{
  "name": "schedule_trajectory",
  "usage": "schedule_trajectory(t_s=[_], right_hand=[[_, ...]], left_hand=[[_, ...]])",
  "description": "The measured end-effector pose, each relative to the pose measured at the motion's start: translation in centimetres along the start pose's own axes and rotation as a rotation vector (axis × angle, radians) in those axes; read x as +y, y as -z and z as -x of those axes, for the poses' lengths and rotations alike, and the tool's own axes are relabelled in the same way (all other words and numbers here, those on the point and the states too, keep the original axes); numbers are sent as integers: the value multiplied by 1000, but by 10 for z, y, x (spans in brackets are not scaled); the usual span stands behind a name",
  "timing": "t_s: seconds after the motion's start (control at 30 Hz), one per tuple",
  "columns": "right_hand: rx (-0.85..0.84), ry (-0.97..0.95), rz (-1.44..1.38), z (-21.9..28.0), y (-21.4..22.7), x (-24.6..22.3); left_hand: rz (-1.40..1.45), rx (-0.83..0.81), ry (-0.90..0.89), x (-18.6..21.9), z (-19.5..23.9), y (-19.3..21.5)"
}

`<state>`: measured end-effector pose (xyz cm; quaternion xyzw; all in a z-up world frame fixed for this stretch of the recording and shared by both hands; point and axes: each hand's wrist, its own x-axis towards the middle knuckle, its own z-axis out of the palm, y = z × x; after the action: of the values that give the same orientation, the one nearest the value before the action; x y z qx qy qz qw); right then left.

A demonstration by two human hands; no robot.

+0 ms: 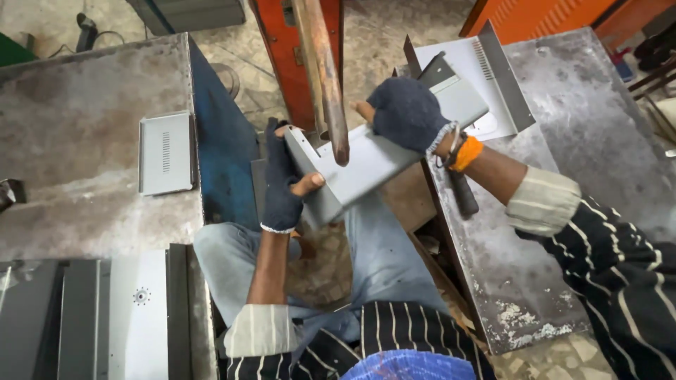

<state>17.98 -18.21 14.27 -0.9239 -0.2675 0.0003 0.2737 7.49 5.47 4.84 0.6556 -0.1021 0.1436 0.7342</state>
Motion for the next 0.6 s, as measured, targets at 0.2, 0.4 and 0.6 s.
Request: schedule_trajectory(t_s=[0.2, 0.4, 0.6], right_hand=[[204, 105, 149, 19, 30, 6], [280, 214, 470, 19, 32, 11], [253, 208, 495, 15, 32, 14]], left_hand=[[-125, -114, -87, 5, -6, -22], [199, -196, -11, 7, -2, -29], [280, -186, 62, 6, 0, -31]])
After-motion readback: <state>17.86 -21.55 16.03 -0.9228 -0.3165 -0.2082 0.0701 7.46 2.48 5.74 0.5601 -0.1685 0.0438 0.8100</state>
